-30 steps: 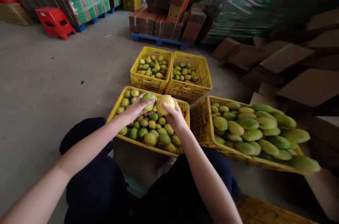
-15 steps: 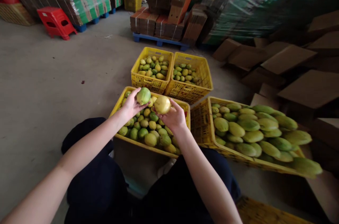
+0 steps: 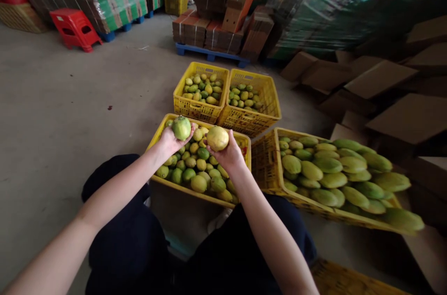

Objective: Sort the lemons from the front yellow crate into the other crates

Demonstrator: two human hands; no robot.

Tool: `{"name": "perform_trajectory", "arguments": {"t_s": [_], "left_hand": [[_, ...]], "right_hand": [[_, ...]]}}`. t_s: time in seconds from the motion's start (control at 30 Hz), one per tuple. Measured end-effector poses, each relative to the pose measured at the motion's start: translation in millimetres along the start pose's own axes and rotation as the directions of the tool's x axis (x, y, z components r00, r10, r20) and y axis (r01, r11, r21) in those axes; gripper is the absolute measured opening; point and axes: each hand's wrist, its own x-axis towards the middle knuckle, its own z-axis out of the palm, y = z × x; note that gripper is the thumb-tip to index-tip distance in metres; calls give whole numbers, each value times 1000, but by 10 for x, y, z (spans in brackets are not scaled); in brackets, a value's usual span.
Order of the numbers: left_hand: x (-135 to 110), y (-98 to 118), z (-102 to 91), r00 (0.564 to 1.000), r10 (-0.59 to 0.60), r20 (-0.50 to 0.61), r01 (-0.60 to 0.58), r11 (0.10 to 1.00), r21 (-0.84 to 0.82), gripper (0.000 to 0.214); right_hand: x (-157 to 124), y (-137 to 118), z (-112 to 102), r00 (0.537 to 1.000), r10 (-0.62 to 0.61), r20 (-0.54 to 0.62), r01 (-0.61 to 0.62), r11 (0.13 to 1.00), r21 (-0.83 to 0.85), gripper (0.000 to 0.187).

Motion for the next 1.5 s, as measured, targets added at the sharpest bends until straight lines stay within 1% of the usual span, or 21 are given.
{"name": "perform_trajectory", "arguments": {"t_s": [0.07, 0.13, 0.2, 0.23, 0.33, 0.4, 0.5, 0.57, 0.63, 0.73, 0.83, 0.9, 0.97, 1.07, 1.13, 1.2, 1.27, 1.33, 1.4, 1.5], "left_hand": [[-6, 11, -9, 999, 36, -23, -36, 999, 10, 34], [-23, 23, -13, 995, 91, -35, -92, 996, -11, 26], [-41, 38, -12, 991, 129, -45, -132, 989, -64, 17], [-48, 45, -11, 991, 122, -49, -126, 988, -92, 16], [-50, 55, -10, 999, 34, -29, -37, 993, -115, 26], [-39, 48, -17, 1000, -3, 13, 4, 997, -79, 33], [-28, 25, -31, 998, 16, 55, -15, 1000, -25, 36], [-38, 18, -34, 998, 47, 45, -47, 999, -16, 35], [-58, 27, -26, 996, 85, -1, -86, 996, -13, 29], [-71, 71, -9, 988, 132, -75, -131, 991, 7, 21], [-39, 120, -11, 983, 140, -115, -139, 990, 14, 20], [-3, 139, -24, 984, 117, -132, -117, 993, 9, 23], [29, 137, -40, 988, 86, -130, -86, 996, 10, 26], [50, 103, -54, 993, 50, -108, -44, 997, 57, 28], [52, 76, -54, 994, 54, -91, -47, 996, 74, 29], [52, 61, -50, 992, 96, -85, -93, 995, 37, 30], [53, 63, -49, 984, 150, -92, -153, 988, -31, 31], [49, 77, -52, 978, 179, -107, -189, 978, -85, 30], [35, 91, -55, 980, 165, -111, -176, 980, -91, 28], [-6, 92, -49, 994, 86, -61, -87, 996, -14, 33]], "right_hand": [[-35, -7, 7, 1000, -16, 25, 16, 1000, 1, 38], [-85, -32, 17, 998, -22, 51, 21, 1000, 19, 37], [-125, -61, 28, 999, 0, 54, -3, 999, 46, 38], [-133, -72, 33, 999, 18, 43, -21, 998, 67, 41], [-98, -79, 28, 997, 67, -36, -61, 986, 154, 48], [-40, -65, 2, 990, 67, -121, -43, 980, 195, 44], [50, -31, -68, 968, 30, -250, 23, 978, 207, 33], [87, -11, -123, 956, 2, -293, 56, 980, 188, 32], [103, 0, -169, 962, -32, -272, 78, 984, 160, 31], [104, -4, -199, 973, -82, -214, 117, 981, 156, 24], [110, -17, -194, 975, -85, -204, 122, 976, 179, 22], [123, -17, -183, 978, -68, -196, 107, 975, 194, 23], [133, -6, -167, 978, -45, -201, 88, 974, 208, 26], [121, 17, -133, 971, -4, -241, 58, 975, 217, 32], [97, 30, -122, 969, 8, -248, 46, 976, 212, 34], [79, 37, -137, 977, -11, -211, 54, 979, 198, 31], [80, 42, -177, 989, -51, -139, 75, 983, 170, 30], [106, 45, -226, 994, -82, -79, 93, 984, 151, 32], [143, 49, -259, 994, -88, -60, 96, 985, 147, 35], [186, 53, -266, 994, -91, -67, 98, 989, 112, 35]]}}
